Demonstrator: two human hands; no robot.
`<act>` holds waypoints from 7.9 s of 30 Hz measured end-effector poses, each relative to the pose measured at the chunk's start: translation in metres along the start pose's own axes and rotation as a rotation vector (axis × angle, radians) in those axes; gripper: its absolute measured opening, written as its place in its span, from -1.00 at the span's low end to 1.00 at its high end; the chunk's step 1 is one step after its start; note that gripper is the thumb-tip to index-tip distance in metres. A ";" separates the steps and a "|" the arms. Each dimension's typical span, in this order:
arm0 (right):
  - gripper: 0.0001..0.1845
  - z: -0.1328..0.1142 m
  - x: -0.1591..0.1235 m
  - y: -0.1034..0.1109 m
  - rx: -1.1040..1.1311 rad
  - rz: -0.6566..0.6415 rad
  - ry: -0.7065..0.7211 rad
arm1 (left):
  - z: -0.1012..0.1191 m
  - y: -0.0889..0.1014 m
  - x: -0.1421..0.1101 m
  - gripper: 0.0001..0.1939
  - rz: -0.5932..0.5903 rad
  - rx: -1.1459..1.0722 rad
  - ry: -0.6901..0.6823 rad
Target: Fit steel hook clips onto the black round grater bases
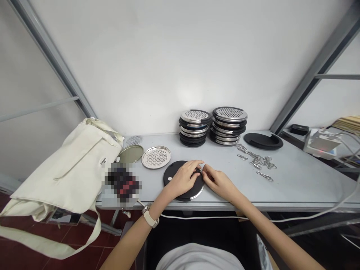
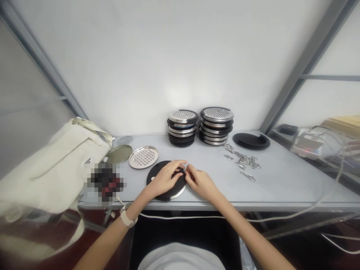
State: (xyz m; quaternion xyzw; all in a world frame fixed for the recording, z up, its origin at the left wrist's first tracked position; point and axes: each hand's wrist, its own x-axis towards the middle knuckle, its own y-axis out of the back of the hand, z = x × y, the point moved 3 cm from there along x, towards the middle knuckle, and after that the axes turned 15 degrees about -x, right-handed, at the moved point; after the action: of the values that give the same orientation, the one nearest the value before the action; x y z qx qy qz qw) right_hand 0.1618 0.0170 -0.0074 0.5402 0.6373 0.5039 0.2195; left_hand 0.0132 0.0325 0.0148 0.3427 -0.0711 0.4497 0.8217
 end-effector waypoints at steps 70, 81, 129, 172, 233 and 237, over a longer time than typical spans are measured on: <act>-0.74 0.003 -0.001 -0.002 -0.083 0.022 -0.017 | -0.012 -0.002 -0.002 -0.27 0.039 -0.115 0.093; -0.73 0.007 -0.002 0.001 -0.058 0.091 -0.069 | -0.008 -0.002 0.000 -0.35 0.007 -0.121 0.078; -0.73 0.004 0.000 -0.003 -0.169 -0.013 0.033 | -0.006 -0.001 -0.001 -0.78 0.036 0.213 0.076; -0.70 0.003 -0.003 0.003 -0.087 0.120 -0.015 | -0.010 0.004 -0.004 -0.93 0.251 0.298 0.208; -0.74 0.003 -0.002 -0.001 -0.143 0.039 -0.030 | -0.002 -0.008 -0.002 -0.77 0.036 0.245 0.113; -0.74 0.003 -0.002 -0.001 -0.146 0.042 -0.032 | 0.000 -0.008 -0.002 -0.77 0.033 0.243 0.109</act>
State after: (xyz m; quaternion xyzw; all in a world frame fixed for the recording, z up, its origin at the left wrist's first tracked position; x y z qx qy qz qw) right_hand 0.1643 0.0168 -0.0100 0.5438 0.5839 0.5448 0.2579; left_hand 0.0178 0.0283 0.0098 0.4138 0.0229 0.4864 0.7692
